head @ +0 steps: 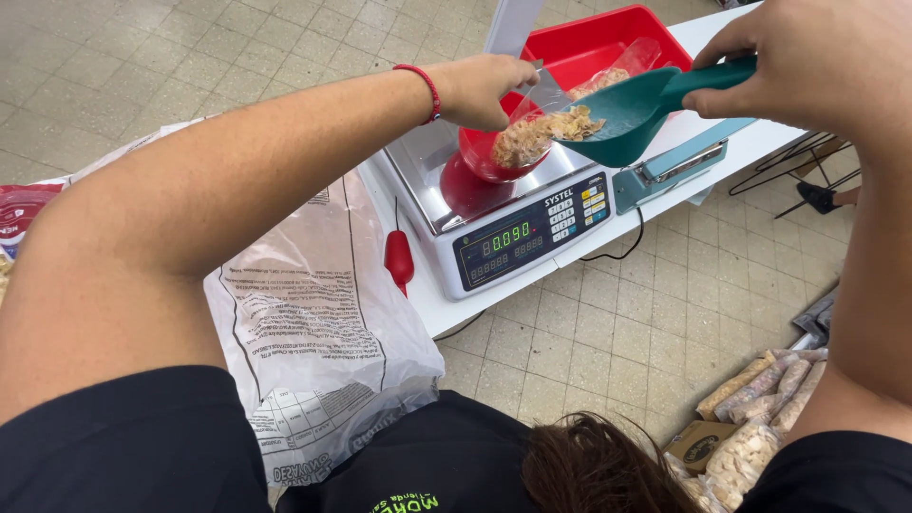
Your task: The person scoops cereal from a large bag into small plastic bags, weighs each bag on a digital scale, and places the filled bags into a red bin.
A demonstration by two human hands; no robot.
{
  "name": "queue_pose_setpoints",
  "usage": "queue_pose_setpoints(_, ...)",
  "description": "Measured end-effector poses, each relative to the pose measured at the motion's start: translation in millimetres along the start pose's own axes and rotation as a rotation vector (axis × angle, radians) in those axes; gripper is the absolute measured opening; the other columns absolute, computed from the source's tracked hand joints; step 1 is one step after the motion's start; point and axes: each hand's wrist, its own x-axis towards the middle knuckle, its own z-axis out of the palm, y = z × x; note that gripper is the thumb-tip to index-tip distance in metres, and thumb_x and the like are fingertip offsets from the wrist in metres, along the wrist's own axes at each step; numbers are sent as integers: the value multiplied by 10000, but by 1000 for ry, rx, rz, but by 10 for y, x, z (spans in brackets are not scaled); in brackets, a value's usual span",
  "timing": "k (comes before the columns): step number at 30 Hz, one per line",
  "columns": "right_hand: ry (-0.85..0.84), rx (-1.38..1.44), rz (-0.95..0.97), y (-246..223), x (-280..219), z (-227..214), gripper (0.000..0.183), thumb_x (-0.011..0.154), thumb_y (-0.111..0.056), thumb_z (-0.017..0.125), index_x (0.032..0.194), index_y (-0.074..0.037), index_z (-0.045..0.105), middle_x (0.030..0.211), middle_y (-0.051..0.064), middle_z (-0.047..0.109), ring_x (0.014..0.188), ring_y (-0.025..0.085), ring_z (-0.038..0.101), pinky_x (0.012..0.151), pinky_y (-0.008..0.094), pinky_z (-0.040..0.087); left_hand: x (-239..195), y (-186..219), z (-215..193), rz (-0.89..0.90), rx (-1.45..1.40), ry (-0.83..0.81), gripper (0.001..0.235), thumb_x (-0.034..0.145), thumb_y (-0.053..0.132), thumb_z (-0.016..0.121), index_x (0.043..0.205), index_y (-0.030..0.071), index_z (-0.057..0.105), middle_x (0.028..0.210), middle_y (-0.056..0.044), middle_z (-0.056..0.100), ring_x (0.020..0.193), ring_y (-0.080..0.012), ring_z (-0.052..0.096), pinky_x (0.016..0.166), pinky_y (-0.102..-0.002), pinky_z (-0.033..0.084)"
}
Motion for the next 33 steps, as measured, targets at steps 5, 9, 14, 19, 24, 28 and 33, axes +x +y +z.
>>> queue_pose_setpoints(5,36,76,11,72,-12,94,475,841,-578,704,1110,-191,762,889,-7,759,763,145,652,566,267,482,-18,26,-2,-68,-10,-89,706,775,-7,599,1439,15,360,1448,-161,440,1323,-297,427,1046,-399,417)
queue_pose_setpoints(9,55,196,28,144,-26,247,452,885,-542,714,1105,-151,770,858,33,727,746,183,592,556,300,413,-3,15,1,-71,-16,-96,716,780,-8,596,1450,12,344,1465,-155,422,1324,-298,424,1046,-400,414)
queue_pose_setpoints(14,126,388,-1,271,-96,496,417,912,-428,771,1157,-91,751,934,86,690,829,220,583,620,326,419,11,1,15,-45,17,-63,743,776,15,630,1454,-16,329,1454,-185,420,1312,-312,432,1054,-403,396)
queue_pose_setpoints(19,115,563,15,295,-202,565,411,924,-317,781,1192,-16,701,1080,153,678,945,292,599,668,371,461,35,-78,39,-17,15,-27,725,770,21,630,1435,-28,347,1412,-214,455,1276,-334,467,1009,-414,427)
queue_pose_setpoints(24,166,634,-13,410,-228,750,415,938,-275,794,1203,21,672,1096,167,662,975,291,594,708,384,477,64,-136,89,-11,54,-6,726,806,84,663,1454,9,343,1408,-212,423,1267,-335,454,958,-421,452)
queue_pose_setpoints(28,170,607,-7,396,-223,729,377,947,-287,792,1178,-3,701,1059,154,661,942,288,587,722,380,460,67,-98,88,22,35,-6,758,764,35,642,1462,27,346,1404,-208,406,1279,-337,430,1032,-410,385)
queue_pose_setpoints(33,129,371,24,303,-153,590,448,916,-468,740,1196,-118,732,1000,88,691,887,247,591,608,338,442,43,8,113,72,0,30,633,946,247,605,1482,73,317,1401,-234,388,1252,-369,452,1023,-479,379)
